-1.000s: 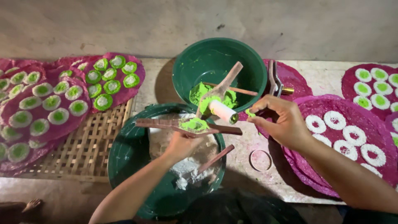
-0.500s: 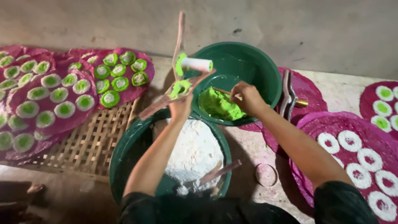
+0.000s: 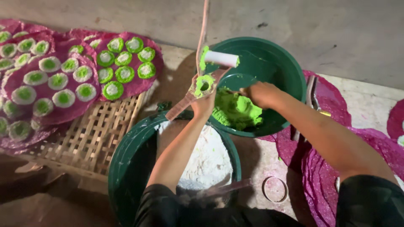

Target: The person prepares and assembles traditional cakes by gathering white and green dough into a mold, pressing it onto a pink circular base, and arranging the finished items.

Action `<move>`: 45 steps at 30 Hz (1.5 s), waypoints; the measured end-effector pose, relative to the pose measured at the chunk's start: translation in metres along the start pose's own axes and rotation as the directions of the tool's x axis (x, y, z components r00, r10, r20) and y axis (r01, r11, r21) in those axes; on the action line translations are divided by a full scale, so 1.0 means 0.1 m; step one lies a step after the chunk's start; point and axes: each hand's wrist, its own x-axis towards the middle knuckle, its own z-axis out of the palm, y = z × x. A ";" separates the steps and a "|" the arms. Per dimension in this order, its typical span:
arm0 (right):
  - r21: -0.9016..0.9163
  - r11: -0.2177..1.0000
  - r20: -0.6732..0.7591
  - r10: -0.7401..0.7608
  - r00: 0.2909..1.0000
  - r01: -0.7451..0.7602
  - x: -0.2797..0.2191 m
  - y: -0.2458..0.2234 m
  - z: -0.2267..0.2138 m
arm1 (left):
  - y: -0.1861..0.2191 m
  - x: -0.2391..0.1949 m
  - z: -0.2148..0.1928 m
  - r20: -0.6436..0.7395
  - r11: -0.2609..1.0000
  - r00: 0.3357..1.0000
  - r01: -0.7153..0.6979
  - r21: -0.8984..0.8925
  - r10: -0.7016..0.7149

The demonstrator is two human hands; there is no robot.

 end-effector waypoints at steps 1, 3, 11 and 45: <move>-0.102 0.995 0.041 -0.017 0.999 0.021 0.04 -0.05 0.02 | 0.01 -0.01 0.00 -0.001 1.000 1.000 -0.001 0.015 0.001; -0.299 0.951 0.123 -0.038 0.992 0.073 0.09 -0.13 0.12 | 0.02 -0.01 0.02 0.000 0.999 1.000 -0.004 0.046 0.004; -0.234 0.936 0.081 -0.251 0.965 0.263 -0.30 -0.27 0.45 | -0.03 -0.02 0.06 -0.015 0.999 0.999 -0.029 0.020 0.029; -0.615 0.756 -0.279 -0.473 0.836 0.223 -1.45 -0.78 -0.72 | 0.97 -0.24 -0.12 0.559 0.873 0.829 -0.276 0.402 0.005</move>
